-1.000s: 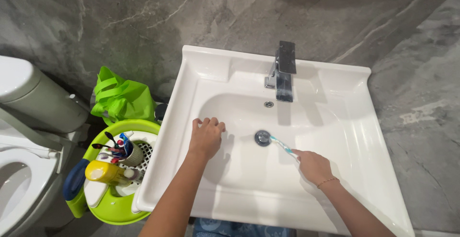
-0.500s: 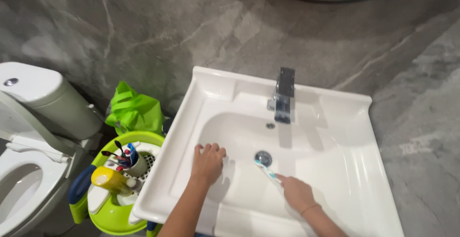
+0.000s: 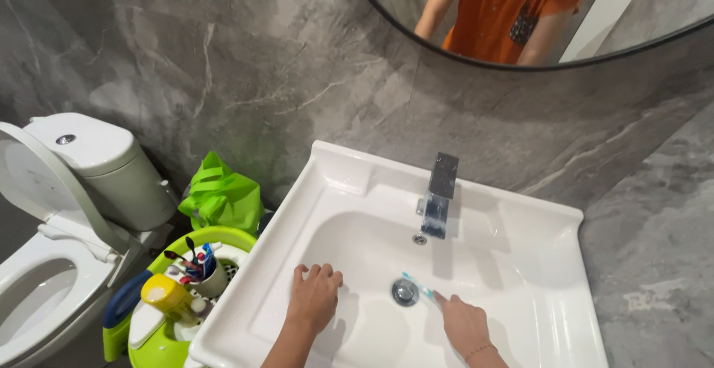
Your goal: The person cleans a bathroom sink and faucet using a toothbrush, scrubbing different parts of the basin and the base of the fixture.
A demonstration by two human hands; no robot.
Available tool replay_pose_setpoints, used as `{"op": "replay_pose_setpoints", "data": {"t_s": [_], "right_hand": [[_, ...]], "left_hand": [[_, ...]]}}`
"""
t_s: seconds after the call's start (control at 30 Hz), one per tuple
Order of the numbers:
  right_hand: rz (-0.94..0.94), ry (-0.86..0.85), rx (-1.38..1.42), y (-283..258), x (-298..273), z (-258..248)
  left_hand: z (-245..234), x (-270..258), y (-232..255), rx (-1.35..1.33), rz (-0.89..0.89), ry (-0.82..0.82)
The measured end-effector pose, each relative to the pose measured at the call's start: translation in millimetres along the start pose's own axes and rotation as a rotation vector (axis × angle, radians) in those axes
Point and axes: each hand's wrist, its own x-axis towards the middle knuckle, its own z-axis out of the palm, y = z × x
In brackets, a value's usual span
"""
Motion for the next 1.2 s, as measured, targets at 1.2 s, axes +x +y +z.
{"op": "replay_pose_setpoints", "data": {"t_s": [1.2], "right_hand": [[-0.022, 0.540, 0.051, 29.8, 60.4, -119.0]], "left_hand": [[-10.0, 51.6, 8.4, -0.067, 0.004, 0.014]]}}
